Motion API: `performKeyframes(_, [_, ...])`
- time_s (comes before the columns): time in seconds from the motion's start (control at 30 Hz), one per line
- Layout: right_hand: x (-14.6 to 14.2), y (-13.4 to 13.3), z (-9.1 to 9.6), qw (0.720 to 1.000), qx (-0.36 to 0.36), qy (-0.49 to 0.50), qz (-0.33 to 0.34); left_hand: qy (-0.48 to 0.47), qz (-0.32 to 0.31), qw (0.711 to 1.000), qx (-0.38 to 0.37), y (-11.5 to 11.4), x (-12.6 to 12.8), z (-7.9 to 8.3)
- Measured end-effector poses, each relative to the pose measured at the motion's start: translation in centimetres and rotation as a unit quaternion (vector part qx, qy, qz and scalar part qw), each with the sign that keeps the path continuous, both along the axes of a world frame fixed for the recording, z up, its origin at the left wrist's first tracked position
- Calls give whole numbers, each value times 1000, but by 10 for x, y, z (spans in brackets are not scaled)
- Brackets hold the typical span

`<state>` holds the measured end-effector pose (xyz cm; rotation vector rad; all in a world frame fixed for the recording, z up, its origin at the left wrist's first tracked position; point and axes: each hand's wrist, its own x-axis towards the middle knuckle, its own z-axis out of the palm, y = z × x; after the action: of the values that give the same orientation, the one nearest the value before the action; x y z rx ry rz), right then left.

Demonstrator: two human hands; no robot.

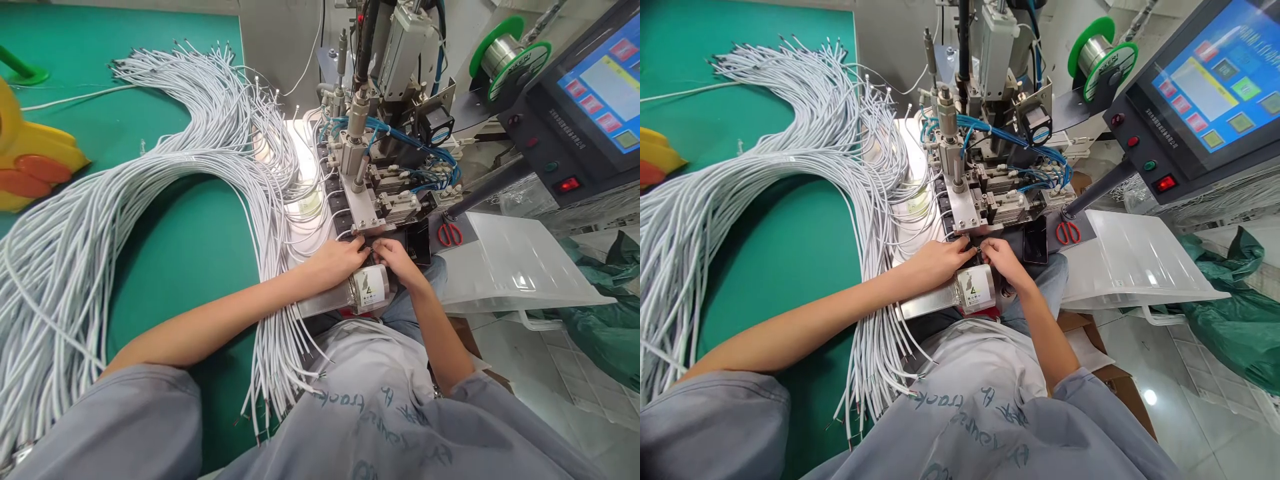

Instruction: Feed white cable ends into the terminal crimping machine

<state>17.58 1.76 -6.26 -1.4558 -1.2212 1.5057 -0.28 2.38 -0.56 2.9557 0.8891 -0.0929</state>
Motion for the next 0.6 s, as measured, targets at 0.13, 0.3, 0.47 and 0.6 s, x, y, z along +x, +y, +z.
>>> performKeyframes(0.13, [0,3,-8,998,57,-16,33,38,17,999,4,-7,-2,8])
performKeyframes(0.3, [2,-12,-1,971,167,-145,-88,66,81,994,-27,-8,-4,12])
performKeyframes(0.47, [-27,-77,32,951,223,-188,-107,92,162,982,-8,-7,-4,14])
performKeyframes(0.6, [-70,-114,32,959,120,-198,160,114,178,977,-19,-7,-5,15])
